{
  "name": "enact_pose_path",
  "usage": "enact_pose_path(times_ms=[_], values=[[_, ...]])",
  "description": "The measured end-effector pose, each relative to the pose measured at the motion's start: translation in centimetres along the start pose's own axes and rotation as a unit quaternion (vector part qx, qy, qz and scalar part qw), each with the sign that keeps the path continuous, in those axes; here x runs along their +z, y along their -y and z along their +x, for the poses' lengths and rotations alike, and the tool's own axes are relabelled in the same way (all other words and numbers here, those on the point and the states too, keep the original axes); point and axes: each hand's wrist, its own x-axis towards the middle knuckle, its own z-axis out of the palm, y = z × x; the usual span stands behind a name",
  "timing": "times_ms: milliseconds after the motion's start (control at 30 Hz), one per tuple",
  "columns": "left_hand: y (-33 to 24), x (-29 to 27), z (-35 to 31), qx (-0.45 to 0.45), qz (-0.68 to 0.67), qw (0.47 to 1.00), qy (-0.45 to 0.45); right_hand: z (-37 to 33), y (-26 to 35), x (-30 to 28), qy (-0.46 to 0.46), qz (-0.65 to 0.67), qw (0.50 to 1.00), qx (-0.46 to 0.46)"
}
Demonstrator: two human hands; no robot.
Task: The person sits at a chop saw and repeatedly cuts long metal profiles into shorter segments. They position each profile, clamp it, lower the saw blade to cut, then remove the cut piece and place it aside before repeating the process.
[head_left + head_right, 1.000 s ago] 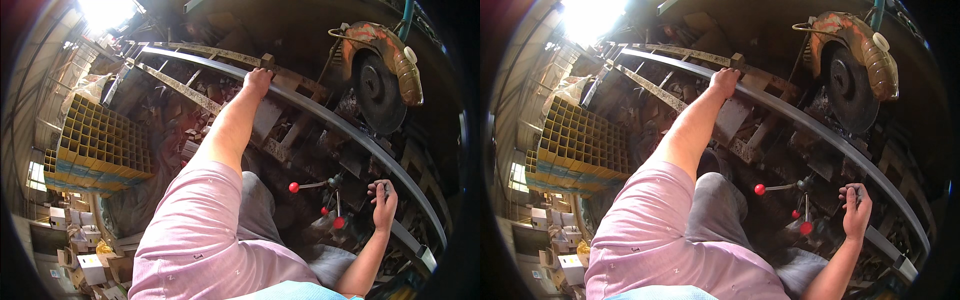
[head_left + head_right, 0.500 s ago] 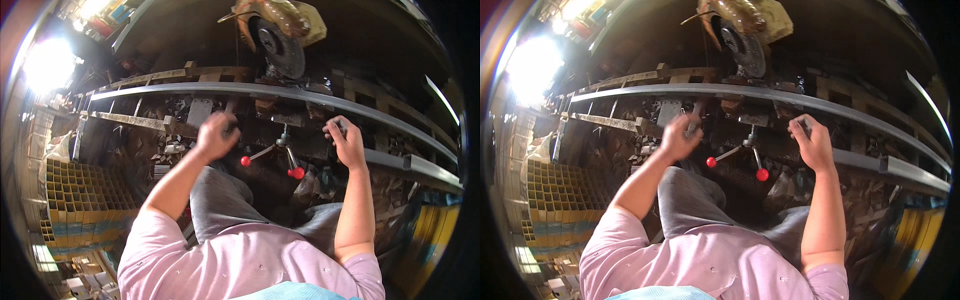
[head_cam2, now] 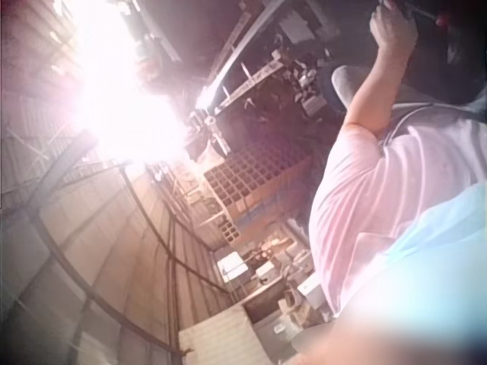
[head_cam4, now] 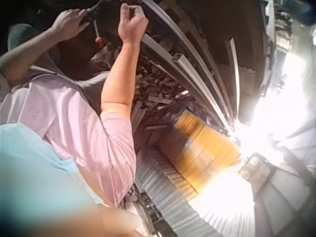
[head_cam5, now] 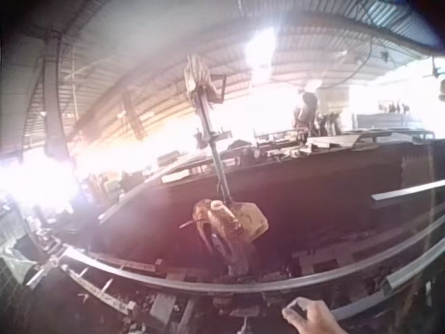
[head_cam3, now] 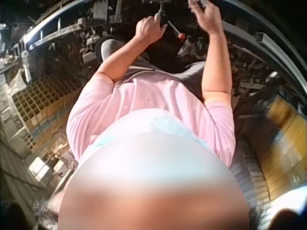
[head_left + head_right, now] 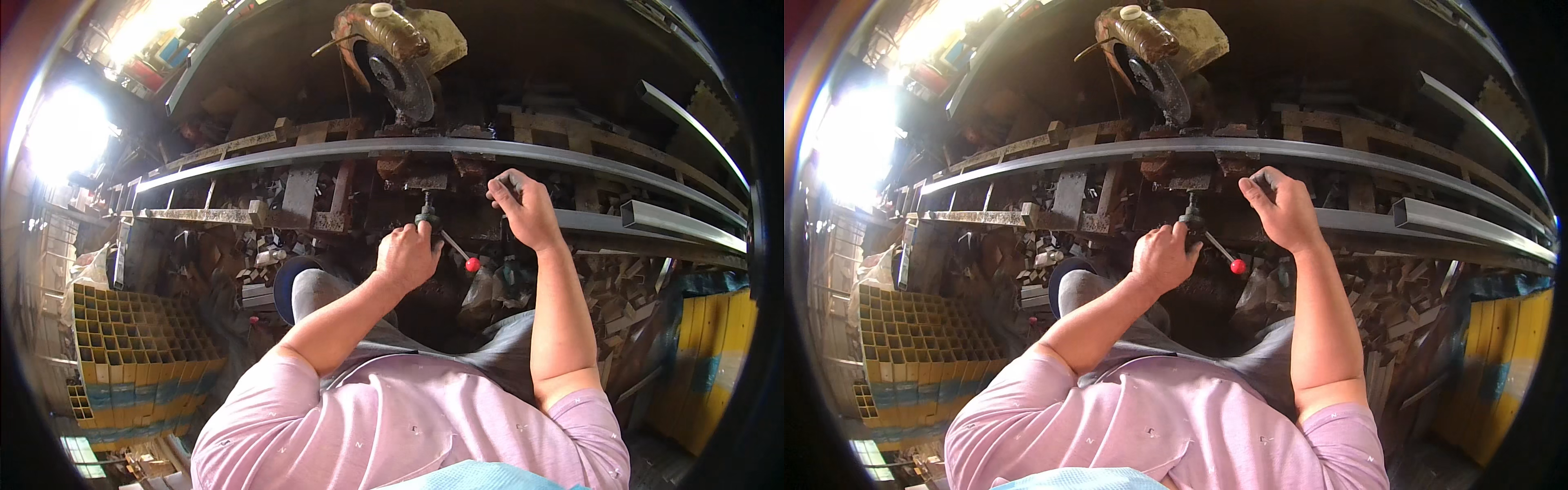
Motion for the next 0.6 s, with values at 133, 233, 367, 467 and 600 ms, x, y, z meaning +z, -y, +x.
enact_pose_path(times_ms=[133, 233, 367, 467, 600], values=[[0.8, -1.1, 1.0, 0.226, 0.024, 0.951, -0.211, -0.4, -0.4, 0.0, 0.009, -0.015, 1.0, -0.002], [1.4, 0.4, 1.5, 0.271, -0.133, 0.941, -0.155, -0.1, -0.3, -0.1, 0.002, -0.019, 1.0, -0.015], [-4.6, 3.8, 2.5, 0.266, -0.039, 0.955, 0.128, -0.5, -0.2, 0.2, 0.012, 0.028, 0.999, 0.018], [-9.5, 7.7, 3.8, 0.277, 0.08, 0.921, 0.262, -0.2, 0.5, 0.6, 0.027, 0.029, 0.999, 0.02], [-8.0, 8.3, 4.4, 0.318, 0.039, 0.933, 0.165, 0.5, 1.4, 2.5, 0.051, -0.003, 0.998, 0.024]])
